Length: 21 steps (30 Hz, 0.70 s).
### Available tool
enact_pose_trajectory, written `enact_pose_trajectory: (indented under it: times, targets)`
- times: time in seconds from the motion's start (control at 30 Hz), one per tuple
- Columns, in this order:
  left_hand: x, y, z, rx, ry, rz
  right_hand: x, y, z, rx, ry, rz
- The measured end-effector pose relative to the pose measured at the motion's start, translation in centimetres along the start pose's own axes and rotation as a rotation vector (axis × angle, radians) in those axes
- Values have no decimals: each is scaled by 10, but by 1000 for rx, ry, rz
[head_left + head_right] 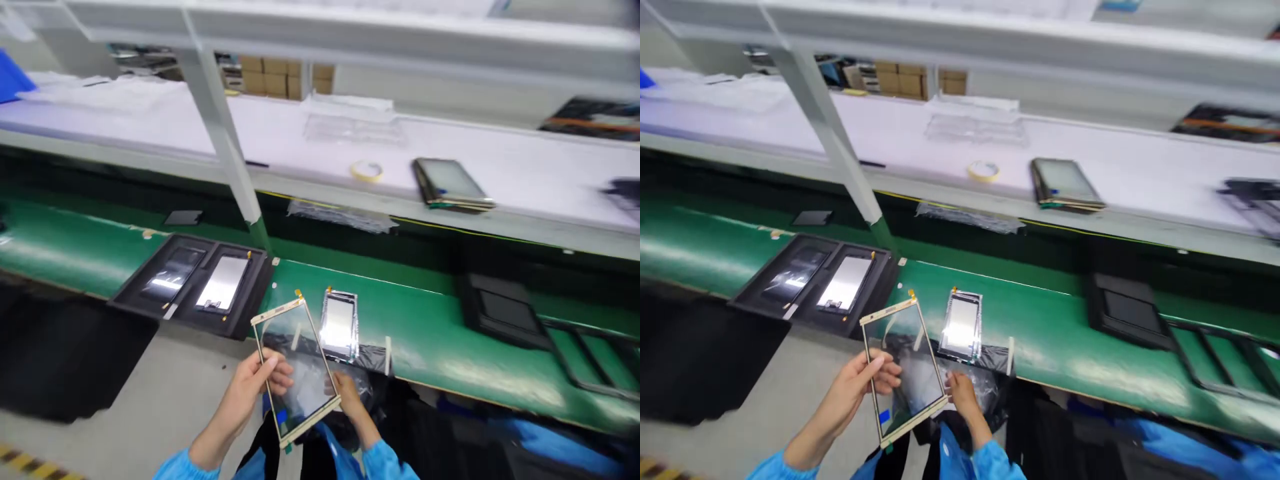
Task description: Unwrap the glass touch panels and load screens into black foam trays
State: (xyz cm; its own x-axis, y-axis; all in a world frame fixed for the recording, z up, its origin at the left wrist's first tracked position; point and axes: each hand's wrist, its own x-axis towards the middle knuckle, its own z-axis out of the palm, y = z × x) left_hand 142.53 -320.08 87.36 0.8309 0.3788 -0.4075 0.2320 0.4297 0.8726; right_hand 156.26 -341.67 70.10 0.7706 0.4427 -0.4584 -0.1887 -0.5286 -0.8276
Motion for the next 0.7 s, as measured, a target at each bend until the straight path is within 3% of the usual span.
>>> enact_pose_trajectory:
  times: [0.1,0.17,0.27,0.33,0.43,0.5,0.57,0.63,0.7]
  targets:
    - [-8,-5,18,66,-86,-22,-68,-38,-21,448,-132,-94]
    - [-15,-4,37,92,-153,-5,-106,-63,-31,461,-111,-211]
    - [-30,10,70,43,-271,38,-139,-102,-62,329,141,-330]
    - [-40,22,87,-7,-350,76,-145,-134,-107,281,331,-405]
    - [-49,30,98,-16,-389,133,-133,-198,-207,184,581,-547]
    - [-49,21,95,6,-358,144,-113,-249,-276,78,741,-603]
    - [-46,5,87,29,-308,135,-85,-299,-334,-54,858,-569]
    - [-42,-16,77,36,-230,123,-55,-342,-373,-160,916,-478]
    - [-40,-36,68,17,-112,119,-26,-373,-394,-239,920,-401]
